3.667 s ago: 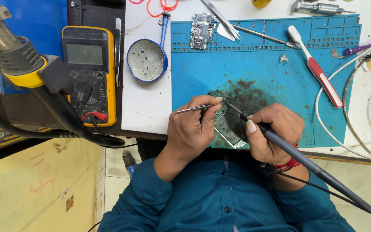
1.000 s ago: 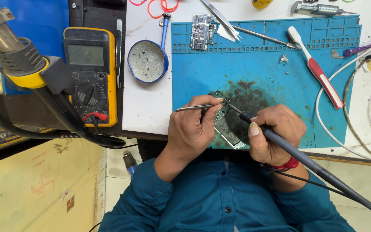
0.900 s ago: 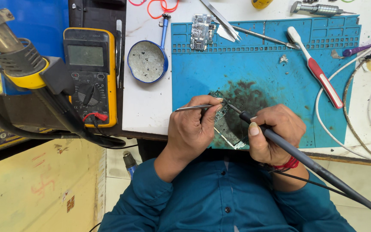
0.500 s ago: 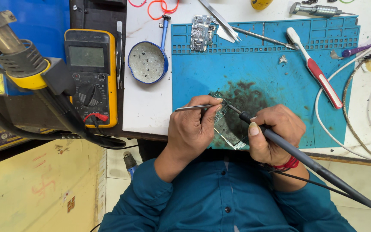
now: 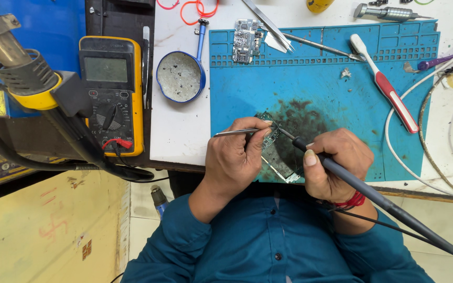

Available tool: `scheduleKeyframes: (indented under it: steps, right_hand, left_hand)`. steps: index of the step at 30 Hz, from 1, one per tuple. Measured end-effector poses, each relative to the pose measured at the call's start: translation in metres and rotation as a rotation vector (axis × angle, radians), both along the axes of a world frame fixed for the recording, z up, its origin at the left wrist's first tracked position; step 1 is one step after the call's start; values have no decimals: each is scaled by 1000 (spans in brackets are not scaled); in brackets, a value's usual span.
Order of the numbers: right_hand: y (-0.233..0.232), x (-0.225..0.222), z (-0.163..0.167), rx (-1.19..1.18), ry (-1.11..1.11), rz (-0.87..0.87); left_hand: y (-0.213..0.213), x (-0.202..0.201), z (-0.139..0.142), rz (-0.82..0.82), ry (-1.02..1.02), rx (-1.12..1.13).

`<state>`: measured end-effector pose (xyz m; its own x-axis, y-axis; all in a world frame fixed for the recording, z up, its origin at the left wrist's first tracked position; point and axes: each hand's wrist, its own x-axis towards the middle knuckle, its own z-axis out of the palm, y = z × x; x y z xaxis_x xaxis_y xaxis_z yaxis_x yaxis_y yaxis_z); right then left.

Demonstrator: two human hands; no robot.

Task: The person cleans a phone motherboard with a cotton swab, then uses a hot air gun to heat the board and removes a small component with tweezers. They then use a soldering iron to rework the board's contacts while steadying it with tweezers.

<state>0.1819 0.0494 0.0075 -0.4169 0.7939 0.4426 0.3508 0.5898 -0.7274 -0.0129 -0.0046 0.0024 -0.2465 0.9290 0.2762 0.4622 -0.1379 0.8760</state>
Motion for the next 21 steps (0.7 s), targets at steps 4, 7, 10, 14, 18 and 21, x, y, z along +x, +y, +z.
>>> scheduleKeyframes:
  steps: [4,7,10,14,18,21]
  right_hand:
    - [0,0,0,-3,-2,-7]
    - [0,0,0,3,2,9]
    - [0,0,0,3,-2,-1]
    - [0,1,0,9,-2,14]
    - [0,1,0,-1,-11,2]
    - [0,1,0,8,-8,17]
  left_hand:
    - [0,0,-1,4,18,18]
    - [0,0,-1,3,8,-10]
    - [0,0,-1,-1,12,2]
    - [0,0,0,-1,13,-1]
    - [0,0,-1,0,14,0]
    - [1,0,-1,2,14,10]
